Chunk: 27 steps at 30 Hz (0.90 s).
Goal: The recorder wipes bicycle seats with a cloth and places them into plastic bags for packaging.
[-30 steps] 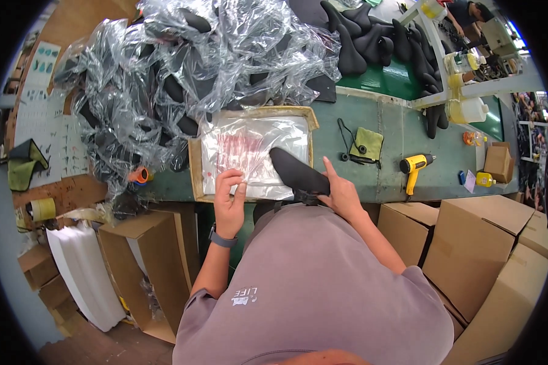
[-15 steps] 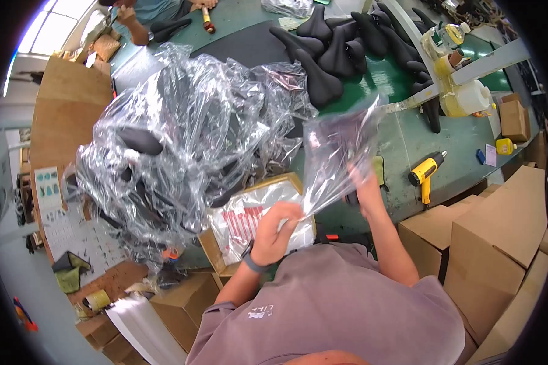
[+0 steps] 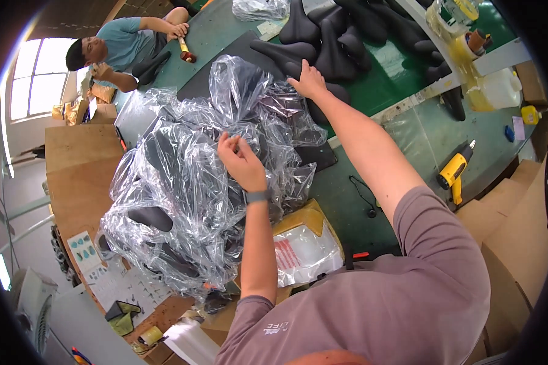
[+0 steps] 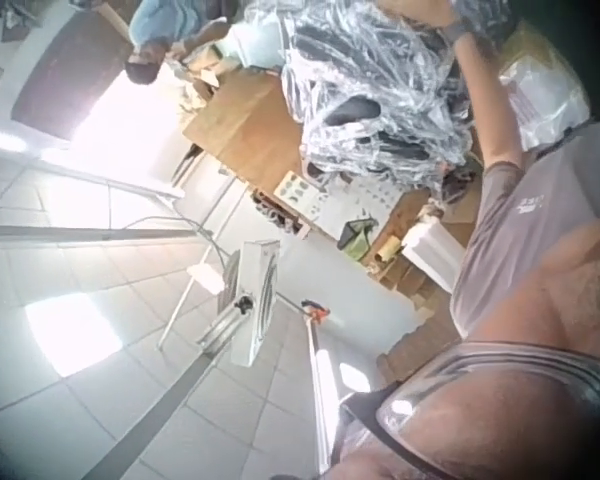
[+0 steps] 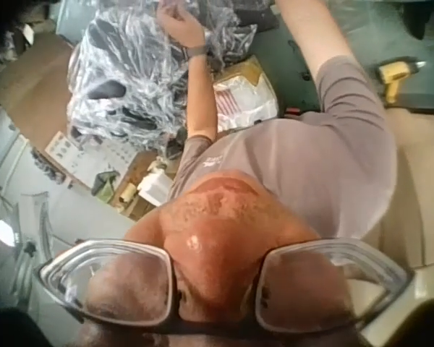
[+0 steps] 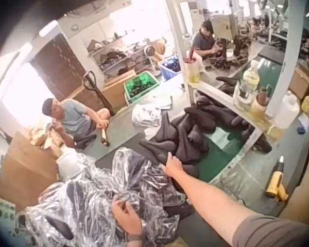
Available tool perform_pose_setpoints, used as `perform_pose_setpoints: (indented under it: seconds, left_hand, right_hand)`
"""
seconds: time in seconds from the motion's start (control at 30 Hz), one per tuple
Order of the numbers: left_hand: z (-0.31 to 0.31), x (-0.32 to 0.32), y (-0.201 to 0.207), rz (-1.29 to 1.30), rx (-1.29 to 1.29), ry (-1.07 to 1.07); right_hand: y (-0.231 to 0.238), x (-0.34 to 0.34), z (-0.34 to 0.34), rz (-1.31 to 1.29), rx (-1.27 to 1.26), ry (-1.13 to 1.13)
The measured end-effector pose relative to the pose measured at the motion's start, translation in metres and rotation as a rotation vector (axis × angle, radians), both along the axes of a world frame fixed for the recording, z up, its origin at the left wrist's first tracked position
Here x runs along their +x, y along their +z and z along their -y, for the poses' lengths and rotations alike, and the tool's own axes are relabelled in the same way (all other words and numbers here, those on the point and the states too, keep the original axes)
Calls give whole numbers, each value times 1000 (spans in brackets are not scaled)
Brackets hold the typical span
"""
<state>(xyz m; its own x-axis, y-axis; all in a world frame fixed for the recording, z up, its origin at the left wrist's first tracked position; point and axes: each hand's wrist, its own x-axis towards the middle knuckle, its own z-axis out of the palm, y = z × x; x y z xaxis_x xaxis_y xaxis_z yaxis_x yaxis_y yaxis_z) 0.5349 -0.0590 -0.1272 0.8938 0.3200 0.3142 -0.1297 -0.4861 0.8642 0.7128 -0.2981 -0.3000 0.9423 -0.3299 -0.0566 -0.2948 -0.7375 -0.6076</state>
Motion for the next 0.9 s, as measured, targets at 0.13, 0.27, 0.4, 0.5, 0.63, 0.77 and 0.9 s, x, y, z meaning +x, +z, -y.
perform_pose_setpoints:
  seconds: [0.13,0.27,0.4,0.5,0.63,0.77,0.9]
  left_hand:
    - [7,-97,22,-153,17,-170]
    - [12,-191,24,-248,-66,-350]
    - [8,-262,40,-363,33,-562]
    - [13,-290,74,-228,37,-621]
    - [25,-320,143,364,175,-732]
    - [48,-355,205,529,319,-1259]
    - [35,-344,215,245,568,-1155]
  right_hand:
    - [32,-29,-20,-22,-130,82]
    - [90,-109,1,408,-255,217]
    - [199,-222,38,404,190,-6]
    - [243,-336,68,312,995,-134]
    - [308,-475,48,-165,1556,145]
    - [277,-558,25,-691,2106,-187]
    - [293,-618,-17,-762,2245,108]
